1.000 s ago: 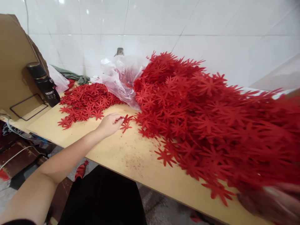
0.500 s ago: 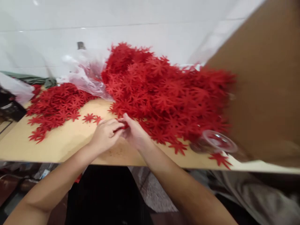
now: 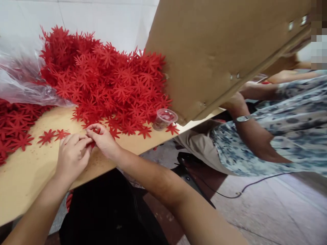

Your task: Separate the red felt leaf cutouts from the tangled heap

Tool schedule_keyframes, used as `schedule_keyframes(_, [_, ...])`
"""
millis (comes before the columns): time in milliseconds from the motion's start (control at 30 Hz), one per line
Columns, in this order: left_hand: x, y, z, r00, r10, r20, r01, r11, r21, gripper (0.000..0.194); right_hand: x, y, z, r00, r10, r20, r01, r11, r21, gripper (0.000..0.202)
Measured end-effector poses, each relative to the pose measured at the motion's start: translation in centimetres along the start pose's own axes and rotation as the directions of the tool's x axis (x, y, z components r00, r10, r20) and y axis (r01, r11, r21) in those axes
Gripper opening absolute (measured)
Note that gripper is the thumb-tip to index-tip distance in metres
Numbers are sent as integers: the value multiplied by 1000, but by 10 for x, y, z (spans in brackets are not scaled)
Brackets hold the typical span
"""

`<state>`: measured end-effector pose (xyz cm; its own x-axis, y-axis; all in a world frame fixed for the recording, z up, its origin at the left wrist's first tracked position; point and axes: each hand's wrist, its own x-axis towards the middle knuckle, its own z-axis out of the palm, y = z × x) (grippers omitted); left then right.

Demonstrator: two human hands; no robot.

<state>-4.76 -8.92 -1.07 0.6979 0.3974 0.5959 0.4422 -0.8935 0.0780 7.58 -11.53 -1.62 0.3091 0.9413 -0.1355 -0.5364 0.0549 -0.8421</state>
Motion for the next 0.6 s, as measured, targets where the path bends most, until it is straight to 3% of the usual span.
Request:
schedule_keyframes(133, [-6, -5, -9, 992, -72, -104, 56, 987, -152, 29, -5, -30, -25, 988, -154, 19, 154, 964, -217, 25])
schedule_keyframes(300, [-19, -17, -15, 982, -190, -14, 178, 939, -296, 14, -22, -92, -76, 959, -271, -84, 233, 921, -313, 50])
schedule_keyframes(367, [-24, -20, -12, 982, -188, 30, 188, 929, -319, 14, -30, -115, -93, 916, -370, -154, 296, 884, -363, 54])
schedule_keyframes(467, [-30, -19, -7, 975, -175, 136, 212, 916, -341, 20, -40, -140, -114, 815, -518, -262, 369, 811, -454, 56])
schedule_keyframes(600, [-32, -13, -6, 966, -125, 225, 198, 919, -340, 27, -49, -156, -132, 731, -568, -378, 339, 783, -521, 51])
